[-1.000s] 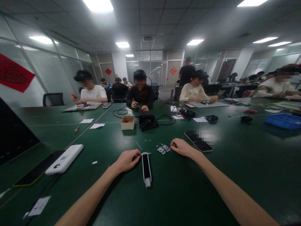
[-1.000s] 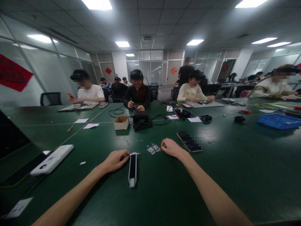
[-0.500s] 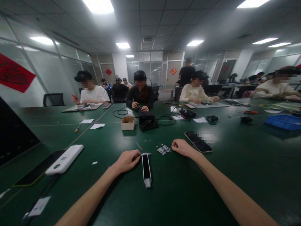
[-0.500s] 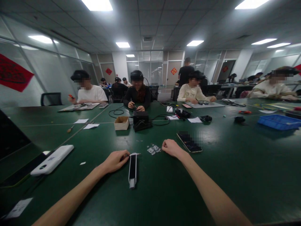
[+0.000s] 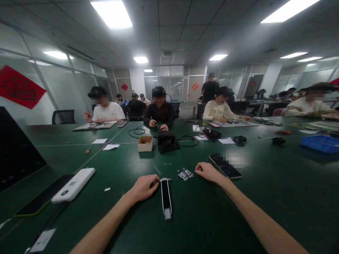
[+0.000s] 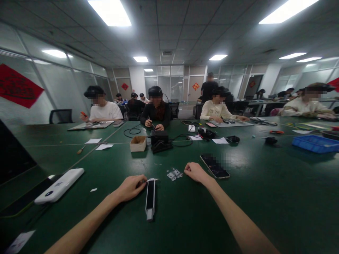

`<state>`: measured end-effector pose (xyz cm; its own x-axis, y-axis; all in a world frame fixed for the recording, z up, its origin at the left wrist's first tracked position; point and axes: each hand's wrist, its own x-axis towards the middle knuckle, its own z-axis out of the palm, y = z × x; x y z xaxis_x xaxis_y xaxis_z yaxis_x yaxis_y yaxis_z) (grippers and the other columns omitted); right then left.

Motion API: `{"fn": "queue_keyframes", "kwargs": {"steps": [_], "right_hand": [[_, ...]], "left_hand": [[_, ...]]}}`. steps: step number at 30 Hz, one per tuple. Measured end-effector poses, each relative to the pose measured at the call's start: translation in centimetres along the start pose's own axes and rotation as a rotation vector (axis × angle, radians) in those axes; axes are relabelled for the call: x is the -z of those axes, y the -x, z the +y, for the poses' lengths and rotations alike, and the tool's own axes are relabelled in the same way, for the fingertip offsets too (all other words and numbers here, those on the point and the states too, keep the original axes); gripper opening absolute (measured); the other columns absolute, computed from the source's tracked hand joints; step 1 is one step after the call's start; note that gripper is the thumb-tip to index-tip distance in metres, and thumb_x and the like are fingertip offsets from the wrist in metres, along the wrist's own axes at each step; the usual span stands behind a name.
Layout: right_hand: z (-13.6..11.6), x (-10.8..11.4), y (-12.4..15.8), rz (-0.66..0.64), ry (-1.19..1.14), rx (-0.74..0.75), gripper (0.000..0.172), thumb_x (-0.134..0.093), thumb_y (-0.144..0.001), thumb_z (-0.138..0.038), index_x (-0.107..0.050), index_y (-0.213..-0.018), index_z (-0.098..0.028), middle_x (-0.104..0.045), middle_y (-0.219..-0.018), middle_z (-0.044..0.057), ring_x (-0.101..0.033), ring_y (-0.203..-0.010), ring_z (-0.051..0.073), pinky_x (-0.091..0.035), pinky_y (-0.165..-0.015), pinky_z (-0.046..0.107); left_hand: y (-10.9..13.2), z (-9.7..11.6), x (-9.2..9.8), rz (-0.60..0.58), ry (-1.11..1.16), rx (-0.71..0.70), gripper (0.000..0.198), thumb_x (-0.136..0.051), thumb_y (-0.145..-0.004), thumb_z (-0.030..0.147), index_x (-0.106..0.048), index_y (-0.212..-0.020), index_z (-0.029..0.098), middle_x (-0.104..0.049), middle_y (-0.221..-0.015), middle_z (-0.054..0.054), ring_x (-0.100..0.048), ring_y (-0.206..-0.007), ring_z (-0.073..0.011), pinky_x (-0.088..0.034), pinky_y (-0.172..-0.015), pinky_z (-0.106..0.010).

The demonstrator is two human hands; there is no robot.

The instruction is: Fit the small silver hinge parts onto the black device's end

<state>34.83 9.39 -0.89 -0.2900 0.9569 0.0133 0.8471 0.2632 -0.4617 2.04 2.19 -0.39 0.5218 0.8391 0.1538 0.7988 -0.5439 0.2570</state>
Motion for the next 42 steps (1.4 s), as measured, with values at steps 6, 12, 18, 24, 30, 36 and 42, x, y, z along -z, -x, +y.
{"fn": "queue_keyframes", "kwargs": {"steps": [6,12,18,24,30,36,42], "right_hand": [[-0.8,-0.1,0.2,-0.027,-0.017,-0.046,0.015,-0.057,-0.076,-0.023,-0.067,-0.083,-0.014,-0.068,-0.079,0.006,-0.062,-0.073,0.016,-0.042,-0.061,0.023],[-1.4,0.1,0.7,-0.019,-0.036,-0.006,0.012,-0.058,-0.076,-0.022,-0.063,-0.084,-0.014,-0.065,-0.086,0.007,-0.061,-0.075,0.017,-0.044,-0.061,0.024],[-3.7,-0.3,1.6,0.251,0.078,0.297,0.015,-0.050,-0.083,-0.013,-0.061,-0.094,-0.014,-0.061,-0.091,0.008,-0.057,-0.085,0.019,-0.047,-0.075,0.032],[-8.7,-4.7,2.4,0.339,0.068,0.553,0.025,-0.043,-0.089,-0.011,-0.060,-0.106,-0.016,-0.061,-0.098,0.010,-0.056,-0.093,0.022,-0.050,-0.081,0.037],[-9.6,-6.2,2.5,0.282,-0.040,0.533,0.024,-0.044,-0.090,-0.012,-0.064,-0.101,-0.019,-0.062,-0.096,0.008,-0.057,-0.092,0.021,-0.050,-0.083,0.037],[-9.2,-5.8,2.4,0.225,-0.116,0.534,0.023,-0.046,-0.090,-0.012,-0.066,-0.101,-0.017,-0.063,-0.095,0.008,-0.057,-0.092,0.019,-0.048,-0.084,0.034],[-9.4,-5.7,2.5,0.196,-0.172,0.543,0.022,-0.048,-0.089,-0.012,-0.066,-0.102,-0.016,-0.063,-0.096,0.009,-0.057,-0.093,0.019,-0.047,-0.086,0.033]], "left_hand": [[0.1,0.2,0.1,0.022,0.005,-0.002,0.017,-0.043,-0.089,0.028,-0.057,-0.094,0.020,-0.063,-0.075,-0.001,-0.058,-0.068,-0.0155,-0.041,-0.062,-0.024],[0.0,0.2,0.0,0.023,0.011,0.009,0.019,-0.043,-0.090,0.029,-0.057,-0.096,0.020,-0.062,-0.073,0.000,-0.058,-0.067,-0.0154,-0.040,-0.061,-0.024],[0.2,0.2,0.2,0.016,0.034,0.012,0.019,-0.043,-0.091,0.030,-0.057,-0.097,0.020,-0.062,-0.077,-0.001,-0.058,-0.069,-0.0154,-0.040,-0.062,-0.024],[0.1,0.4,0.2,0.019,0.017,0.009,0.019,-0.042,-0.090,0.030,-0.057,-0.096,0.021,-0.062,-0.074,0.000,-0.057,-0.067,-0.0156,-0.040,-0.062,-0.024],[0.0,0.5,0.1,0.032,0.004,0.005,0.019,-0.042,-0.091,0.030,-0.058,-0.095,0.021,-0.062,-0.073,0.000,-0.057,-0.066,-0.0155,-0.040,-0.061,-0.024],[0.0,0.3,-0.1,0.031,-0.007,0.008,0.019,-0.042,-0.091,0.030,-0.058,-0.095,0.021,-0.063,-0.075,0.000,-0.058,-0.067,-0.0157,-0.040,-0.062,-0.024],[0.0,0.4,0.0,0.024,-0.009,0.016,0.018,-0.042,-0.090,0.029,-0.058,-0.095,0.020,-0.063,-0.075,0.000,-0.058,-0.068,-0.0155,-0.040,-0.062,-0.024]]}}
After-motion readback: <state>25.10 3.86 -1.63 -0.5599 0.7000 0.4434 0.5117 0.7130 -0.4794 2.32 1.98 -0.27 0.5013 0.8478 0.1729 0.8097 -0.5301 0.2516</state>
